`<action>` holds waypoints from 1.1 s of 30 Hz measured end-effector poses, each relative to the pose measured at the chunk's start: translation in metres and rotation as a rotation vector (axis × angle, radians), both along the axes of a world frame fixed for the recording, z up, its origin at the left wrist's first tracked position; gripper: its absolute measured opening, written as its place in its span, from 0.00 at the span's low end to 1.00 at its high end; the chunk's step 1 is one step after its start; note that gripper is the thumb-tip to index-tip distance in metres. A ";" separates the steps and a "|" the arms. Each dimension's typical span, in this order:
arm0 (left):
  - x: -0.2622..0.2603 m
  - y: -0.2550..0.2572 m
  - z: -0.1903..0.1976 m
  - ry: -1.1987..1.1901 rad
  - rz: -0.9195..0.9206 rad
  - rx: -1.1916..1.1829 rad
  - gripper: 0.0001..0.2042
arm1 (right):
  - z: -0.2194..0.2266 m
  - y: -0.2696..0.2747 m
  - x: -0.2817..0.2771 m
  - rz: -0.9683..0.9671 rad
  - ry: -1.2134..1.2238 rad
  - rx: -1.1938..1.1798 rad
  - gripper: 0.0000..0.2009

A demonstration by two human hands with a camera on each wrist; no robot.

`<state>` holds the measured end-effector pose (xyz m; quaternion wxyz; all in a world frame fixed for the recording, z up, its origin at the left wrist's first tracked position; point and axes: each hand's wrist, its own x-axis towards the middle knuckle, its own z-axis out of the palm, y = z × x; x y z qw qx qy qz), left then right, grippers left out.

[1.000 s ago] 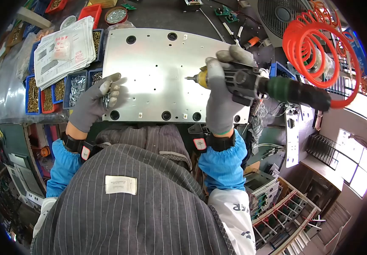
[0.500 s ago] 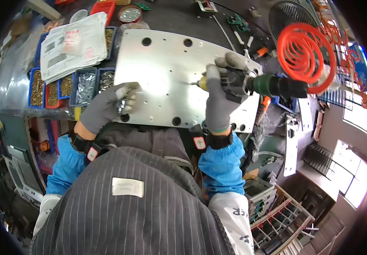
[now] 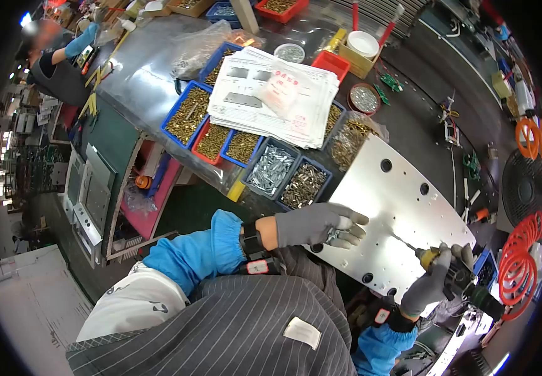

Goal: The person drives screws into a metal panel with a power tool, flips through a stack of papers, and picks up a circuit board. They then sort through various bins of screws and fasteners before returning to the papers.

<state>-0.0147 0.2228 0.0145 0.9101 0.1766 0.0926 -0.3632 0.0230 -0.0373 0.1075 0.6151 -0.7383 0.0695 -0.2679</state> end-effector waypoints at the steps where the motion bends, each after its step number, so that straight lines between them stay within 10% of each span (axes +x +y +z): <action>1: 0.001 0.002 -0.001 -0.001 -0.022 0.006 0.24 | 0.000 0.003 0.000 0.007 -0.027 0.010 0.20; 33: 0.006 0.011 0.008 0.066 -0.018 0.016 0.24 | 0.002 -0.005 0.006 -0.001 -0.030 -0.007 0.19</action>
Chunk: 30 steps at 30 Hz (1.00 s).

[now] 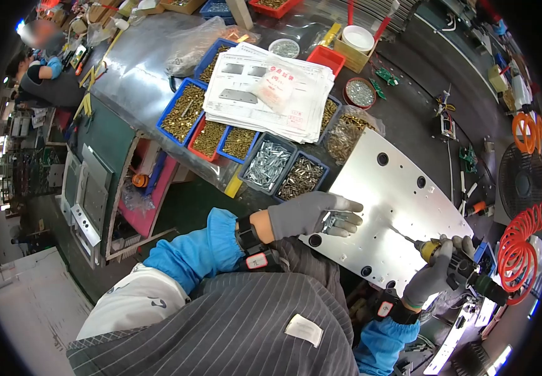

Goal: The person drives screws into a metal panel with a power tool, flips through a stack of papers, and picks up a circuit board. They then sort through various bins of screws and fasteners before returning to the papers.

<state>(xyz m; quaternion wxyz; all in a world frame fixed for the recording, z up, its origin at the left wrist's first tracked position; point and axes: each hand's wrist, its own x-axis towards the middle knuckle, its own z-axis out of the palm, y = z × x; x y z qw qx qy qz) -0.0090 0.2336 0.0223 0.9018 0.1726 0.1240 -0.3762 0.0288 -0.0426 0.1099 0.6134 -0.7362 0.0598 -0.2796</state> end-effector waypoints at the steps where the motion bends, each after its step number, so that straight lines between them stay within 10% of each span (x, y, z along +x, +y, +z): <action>1: 0.002 0.000 -0.003 0.011 0.021 -0.018 0.24 | 0.002 0.004 -0.002 0.030 0.026 0.018 0.19; 5: 0.005 0.006 0.001 0.054 0.049 0.040 0.22 | 0.021 0.002 -0.013 -0.026 0.396 -0.096 0.07; 13: 0.014 -0.001 0.022 -0.052 0.021 0.153 0.26 | 0.025 -0.025 0.011 0.358 0.232 0.074 0.22; 30: 0.004 -0.046 0.017 -0.145 -0.137 0.213 0.28 | 0.001 -0.002 -0.003 0.045 0.013 0.111 0.18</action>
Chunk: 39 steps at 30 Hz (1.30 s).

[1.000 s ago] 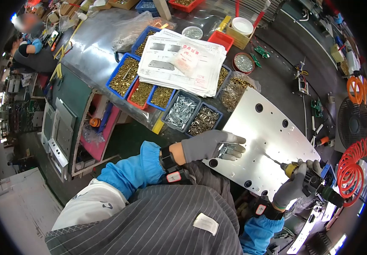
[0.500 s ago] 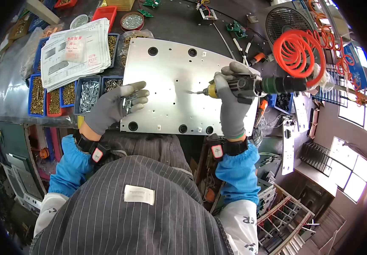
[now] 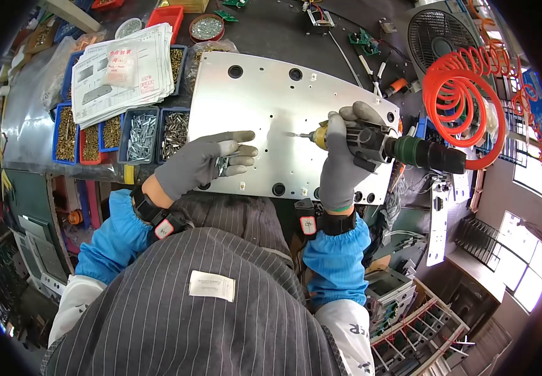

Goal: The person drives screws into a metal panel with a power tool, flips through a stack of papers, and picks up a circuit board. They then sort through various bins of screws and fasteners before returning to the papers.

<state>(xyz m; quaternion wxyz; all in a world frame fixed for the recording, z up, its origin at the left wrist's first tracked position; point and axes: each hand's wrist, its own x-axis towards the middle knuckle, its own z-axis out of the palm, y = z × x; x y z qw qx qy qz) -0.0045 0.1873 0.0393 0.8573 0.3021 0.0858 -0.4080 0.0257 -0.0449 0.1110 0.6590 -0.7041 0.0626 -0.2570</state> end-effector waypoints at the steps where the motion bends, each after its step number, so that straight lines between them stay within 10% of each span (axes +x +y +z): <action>1: 0.001 -0.002 -0.002 0.006 -0.006 -0.010 0.28 | -0.001 0.000 0.000 0.004 0.007 -0.008 0.19; 28: -0.010 -0.015 -0.012 0.066 -0.006 -0.129 0.21 | 0.039 0.025 -0.036 0.126 0.073 0.094 0.23; 31: -0.008 -0.018 0.000 0.154 0.027 -0.134 0.17 | 0.027 0.018 -0.039 0.132 -0.139 -0.308 0.13; 37: -0.015 -0.022 0.001 0.209 0.066 -0.146 0.16 | 0.034 0.025 -0.041 0.150 -0.177 -0.197 0.13; 39: -0.016 -0.024 0.001 0.211 0.073 -0.163 0.17 | 0.046 0.036 -0.041 0.182 -0.059 0.280 0.18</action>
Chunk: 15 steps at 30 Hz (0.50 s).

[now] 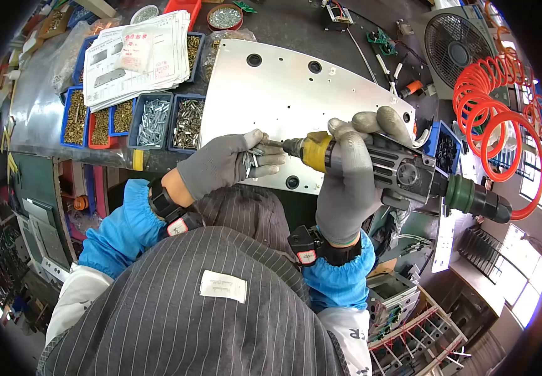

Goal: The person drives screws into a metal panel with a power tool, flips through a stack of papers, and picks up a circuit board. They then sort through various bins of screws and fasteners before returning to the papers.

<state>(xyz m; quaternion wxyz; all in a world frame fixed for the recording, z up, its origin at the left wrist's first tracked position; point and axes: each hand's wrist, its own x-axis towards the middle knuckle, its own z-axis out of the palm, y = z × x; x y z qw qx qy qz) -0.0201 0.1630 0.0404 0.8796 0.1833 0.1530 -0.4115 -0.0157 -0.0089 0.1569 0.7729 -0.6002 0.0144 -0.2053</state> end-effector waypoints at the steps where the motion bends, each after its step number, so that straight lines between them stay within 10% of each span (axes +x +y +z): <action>1: 0.000 -0.001 0.001 0.023 0.018 -0.009 0.18 | -0.001 0.000 0.000 0.001 0.000 -0.001 0.18; 11: -0.002 0.011 -0.016 -0.062 -0.020 0.234 0.18 | -0.017 0.015 0.014 -0.103 0.016 -0.385 0.21; 15: -0.006 0.027 -0.012 -0.065 0.096 0.114 0.20 | -0.027 0.017 0.036 -0.026 0.047 -0.194 0.21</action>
